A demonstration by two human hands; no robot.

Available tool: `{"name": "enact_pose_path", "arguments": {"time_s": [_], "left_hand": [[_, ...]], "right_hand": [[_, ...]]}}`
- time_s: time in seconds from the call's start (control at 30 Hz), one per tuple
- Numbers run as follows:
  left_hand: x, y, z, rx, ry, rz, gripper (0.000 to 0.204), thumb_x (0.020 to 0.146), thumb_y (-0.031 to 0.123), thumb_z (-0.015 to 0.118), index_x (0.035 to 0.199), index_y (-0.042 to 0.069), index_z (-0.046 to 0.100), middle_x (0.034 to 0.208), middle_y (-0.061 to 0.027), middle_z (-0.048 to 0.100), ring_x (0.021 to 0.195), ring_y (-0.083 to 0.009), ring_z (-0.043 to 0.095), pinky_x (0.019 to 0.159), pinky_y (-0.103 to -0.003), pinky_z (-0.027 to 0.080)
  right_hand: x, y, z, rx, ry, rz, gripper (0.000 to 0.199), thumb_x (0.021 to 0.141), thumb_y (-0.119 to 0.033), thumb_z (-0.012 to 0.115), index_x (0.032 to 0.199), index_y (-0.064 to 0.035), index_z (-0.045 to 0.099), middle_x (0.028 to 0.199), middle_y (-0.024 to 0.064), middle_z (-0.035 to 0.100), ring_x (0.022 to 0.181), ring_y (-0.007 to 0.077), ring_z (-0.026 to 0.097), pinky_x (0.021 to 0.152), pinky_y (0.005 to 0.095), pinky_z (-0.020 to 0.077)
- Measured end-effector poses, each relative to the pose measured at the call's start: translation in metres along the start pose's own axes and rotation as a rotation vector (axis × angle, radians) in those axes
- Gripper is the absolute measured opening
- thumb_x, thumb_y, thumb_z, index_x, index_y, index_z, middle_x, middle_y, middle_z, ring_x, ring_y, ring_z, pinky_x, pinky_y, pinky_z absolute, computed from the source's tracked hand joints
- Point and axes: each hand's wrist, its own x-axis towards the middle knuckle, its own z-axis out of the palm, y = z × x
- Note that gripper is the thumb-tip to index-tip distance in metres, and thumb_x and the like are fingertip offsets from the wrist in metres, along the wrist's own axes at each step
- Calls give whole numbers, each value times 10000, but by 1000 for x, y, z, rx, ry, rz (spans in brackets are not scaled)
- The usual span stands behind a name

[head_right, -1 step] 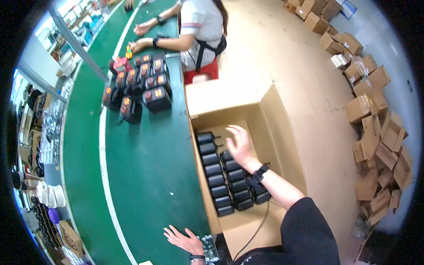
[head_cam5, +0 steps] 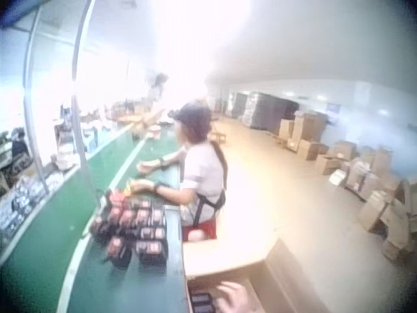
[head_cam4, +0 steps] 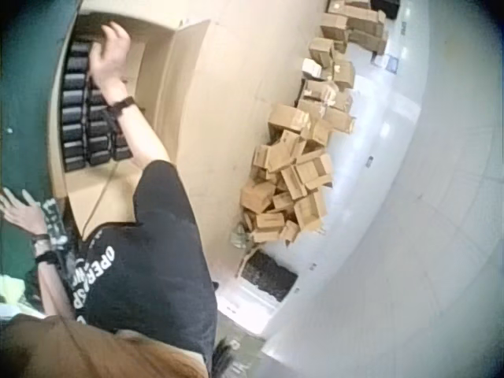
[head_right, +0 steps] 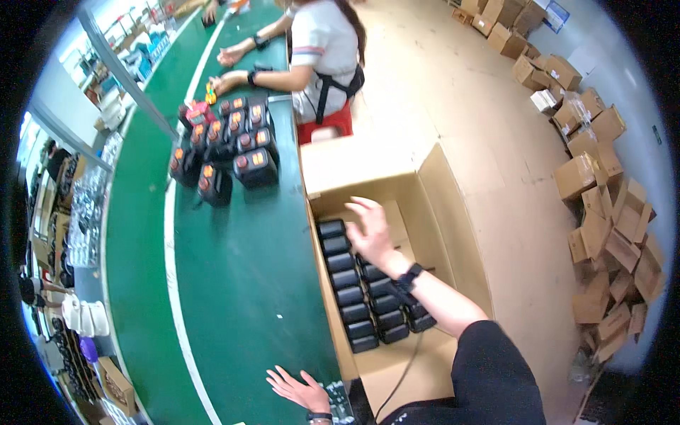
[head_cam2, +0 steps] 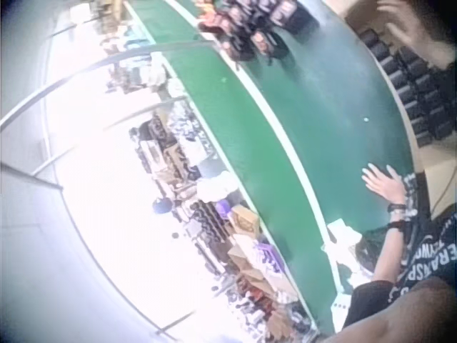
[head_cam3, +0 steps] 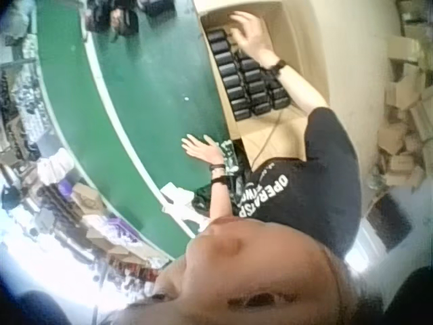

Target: Packing black electronic handheld devices into a cardboard shipping box on an assembly line.

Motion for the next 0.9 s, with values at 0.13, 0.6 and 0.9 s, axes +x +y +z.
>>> {"name": "enact_pose_path", "arguments": {"time_s": [0.13, 0.6, 0.9], "left_hand": [[-2, 1, -11, 36, 22, 15, 581, 916, 328, 459, 1376, -6, 338, 1447, -221, 283, 1341, -408, 233, 1081, -513, 191], [-3, 6, -13, -55, 27, 1, 584, 899, 312, 480, 1370, -5, 341, 1442, -234, 279, 1340, -427, 218, 1080, -533, 181], [-2, 5, -16, -38, -10, 26, 572, 911, 317, 457, 1364, -13, 340, 1440, -234, 279, 1342, -421, 215, 1082, -531, 175]], "right_hand": [[101, -69, 83, 32, -61, -93, 606, 750, -132, 652, 1293, -20, 408, 1330, 167, 412, 1206, 334, 399, 1007, 433, 334], [129, -78, 185, -947, -115, -470, 427, 826, -192, 468, 1194, 22, 504, 1084, 124, 495, 983, 272, 462, 838, 398, 392], [75, -10, -1, -347, -238, 51, 562, 562, -191, 811, 1021, -8, 544, 980, 159, 565, 984, 339, 495, 823, 414, 454]]}}
